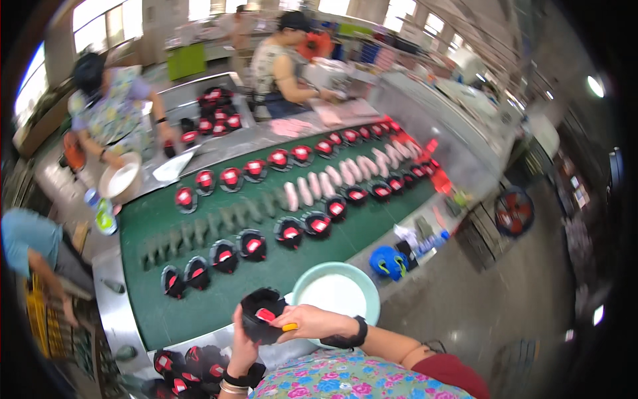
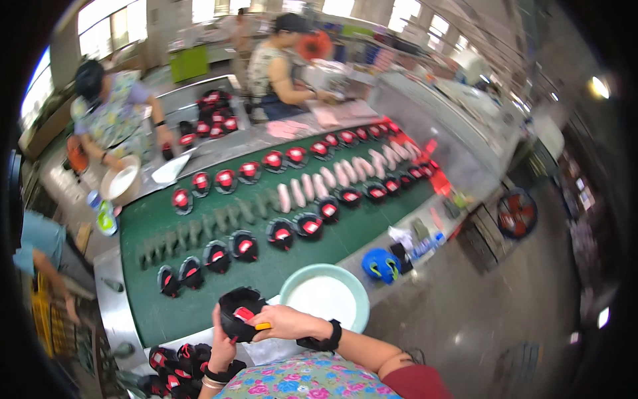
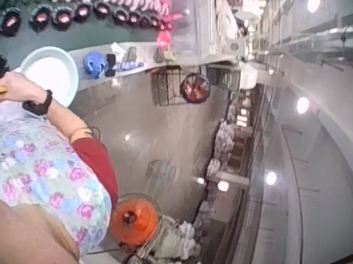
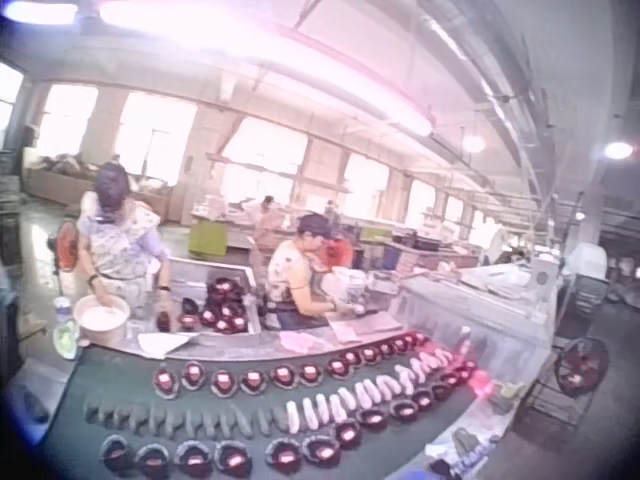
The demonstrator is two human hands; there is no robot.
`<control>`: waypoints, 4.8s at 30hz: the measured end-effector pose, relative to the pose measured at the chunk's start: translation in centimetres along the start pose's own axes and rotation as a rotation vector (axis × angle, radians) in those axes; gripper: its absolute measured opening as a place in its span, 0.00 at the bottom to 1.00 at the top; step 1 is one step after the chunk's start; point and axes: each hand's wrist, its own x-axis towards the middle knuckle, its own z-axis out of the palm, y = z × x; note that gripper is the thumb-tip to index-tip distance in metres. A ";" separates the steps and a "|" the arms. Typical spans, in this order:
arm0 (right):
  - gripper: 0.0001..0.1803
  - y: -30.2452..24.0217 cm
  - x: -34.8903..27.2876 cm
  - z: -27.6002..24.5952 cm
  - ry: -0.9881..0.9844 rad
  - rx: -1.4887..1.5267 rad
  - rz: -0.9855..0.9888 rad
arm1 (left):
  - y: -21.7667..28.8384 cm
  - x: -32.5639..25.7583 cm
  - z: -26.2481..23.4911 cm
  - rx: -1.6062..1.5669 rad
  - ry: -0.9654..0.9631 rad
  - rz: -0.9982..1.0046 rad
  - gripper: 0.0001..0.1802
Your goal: The person paints the red insoles of black shoes using a yellow brush and white paint from a bowl. They pick up shoes from a pile, apply paint to the insole, and place the finished shoes on a green table. The person also moves a blue crate of shoes onto the table.
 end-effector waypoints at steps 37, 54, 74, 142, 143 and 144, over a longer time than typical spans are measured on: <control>0.10 13.9 -17.0 1.4 0.719 -0.078 0.583 | -6.8 -6.7 9.2 -0.807 0.015 -0.875 0.33; 0.17 6.2 -16.1 0.7 0.719 0.086 0.647 | -5.6 -3.4 12.3 -0.632 -0.005 -0.566 0.31; 0.08 0.4 -8.9 -1.0 0.455 0.250 -0.070 | -5.3 -4.4 8.3 -1.092 0.027 -1.096 0.20; 0.29 -5.8 7.4 8.7 0.120 0.451 0.226 | -0.3 -7.7 -5.2 0.022 0.468 0.365 0.37; 0.28 -5.5 6.8 8.5 0.135 0.447 0.229 | -0.4 -8.0 -4.8 0.045 0.485 0.356 0.37; 0.27 -5.2 6.3 8.3 0.166 0.446 0.217 | -0.5 -8.2 -4.7 0.076 0.489 0.361 0.37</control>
